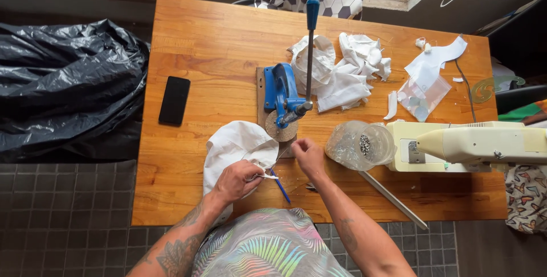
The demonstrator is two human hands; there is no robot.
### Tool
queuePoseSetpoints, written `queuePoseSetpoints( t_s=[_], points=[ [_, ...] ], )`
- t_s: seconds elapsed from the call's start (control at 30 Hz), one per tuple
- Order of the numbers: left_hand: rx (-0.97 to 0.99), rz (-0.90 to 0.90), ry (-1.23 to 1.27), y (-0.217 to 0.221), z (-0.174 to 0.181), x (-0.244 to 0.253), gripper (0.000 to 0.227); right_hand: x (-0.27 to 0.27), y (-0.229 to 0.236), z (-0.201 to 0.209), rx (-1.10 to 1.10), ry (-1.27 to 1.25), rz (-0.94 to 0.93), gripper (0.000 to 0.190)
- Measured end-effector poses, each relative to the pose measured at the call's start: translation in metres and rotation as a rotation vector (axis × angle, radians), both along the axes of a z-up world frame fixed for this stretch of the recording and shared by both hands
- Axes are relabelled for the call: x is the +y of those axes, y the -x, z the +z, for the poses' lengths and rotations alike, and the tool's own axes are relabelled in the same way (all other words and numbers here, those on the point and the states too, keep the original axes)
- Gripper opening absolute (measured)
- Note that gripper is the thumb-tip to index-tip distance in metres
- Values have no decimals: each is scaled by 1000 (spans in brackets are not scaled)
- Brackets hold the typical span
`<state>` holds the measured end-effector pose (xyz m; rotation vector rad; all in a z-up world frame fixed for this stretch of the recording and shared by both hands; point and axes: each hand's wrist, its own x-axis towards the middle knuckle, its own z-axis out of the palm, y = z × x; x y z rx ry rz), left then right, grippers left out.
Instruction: The person uses pliers to trim threads on a white shirt cuff and then uses a manual press to attach metal snap fasteners. They repeatedly position the cuff under the press, pull the lever to secure the snaps, and inspect the fastened area.
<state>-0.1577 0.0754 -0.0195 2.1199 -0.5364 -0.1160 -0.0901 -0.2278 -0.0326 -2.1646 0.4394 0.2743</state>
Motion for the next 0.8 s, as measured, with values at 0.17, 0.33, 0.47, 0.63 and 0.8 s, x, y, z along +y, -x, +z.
queuePoseSetpoints(
  t_s=[0.17, 0.33, 0.47, 0.63, 0.8],
  points=[
    [155, -22, -192, 18, -13, 22, 11, -12, 6, -24, -281, 426, 47, 28],
    [315, 24, -364, 33, -19, 54, 11, -17, 37, -49, -391, 572, 188, 42],
    [324, 44, -342, 44, -17, 71, 9, -22, 44, -53, -461, 443, 236, 22],
    [25, 19, -135, 42, -11, 64, 10, -30, 43, -53, -518, 367, 188, 29],
    [-239, 28, 67, 41, 3, 50, 13, -48, 56, -65, -435, 375, 144, 31]
  ],
)
